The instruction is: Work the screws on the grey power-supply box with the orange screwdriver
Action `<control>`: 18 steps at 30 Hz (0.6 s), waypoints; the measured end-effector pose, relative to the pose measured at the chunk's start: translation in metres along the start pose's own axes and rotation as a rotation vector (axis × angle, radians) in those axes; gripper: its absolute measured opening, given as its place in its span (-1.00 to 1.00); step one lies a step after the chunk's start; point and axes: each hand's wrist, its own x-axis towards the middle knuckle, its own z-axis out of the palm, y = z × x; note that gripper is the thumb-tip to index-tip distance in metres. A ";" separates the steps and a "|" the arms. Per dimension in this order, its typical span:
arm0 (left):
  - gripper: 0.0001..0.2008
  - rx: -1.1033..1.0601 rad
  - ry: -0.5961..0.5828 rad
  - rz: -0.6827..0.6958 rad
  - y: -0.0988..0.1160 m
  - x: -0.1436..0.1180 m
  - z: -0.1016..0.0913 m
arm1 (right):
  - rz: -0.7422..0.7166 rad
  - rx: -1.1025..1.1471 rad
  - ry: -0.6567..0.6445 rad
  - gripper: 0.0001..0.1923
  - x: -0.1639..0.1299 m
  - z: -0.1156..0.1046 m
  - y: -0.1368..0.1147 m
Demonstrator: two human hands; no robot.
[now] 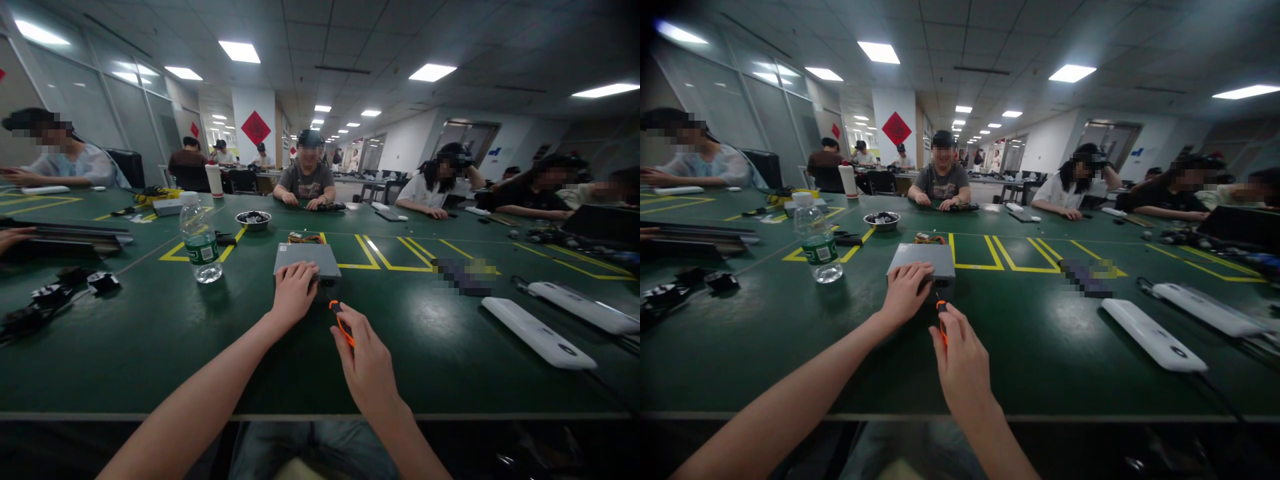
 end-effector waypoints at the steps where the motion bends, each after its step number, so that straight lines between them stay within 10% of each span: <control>1: -0.74 0.002 -0.003 0.000 0.000 0.000 0.000 | -0.031 -0.009 -0.016 -0.79 0.000 0.000 -0.001; 18: -0.74 0.011 -0.001 -0.004 0.001 -0.001 -0.001 | -0.035 0.129 0.125 -0.75 -0.009 0.005 0.011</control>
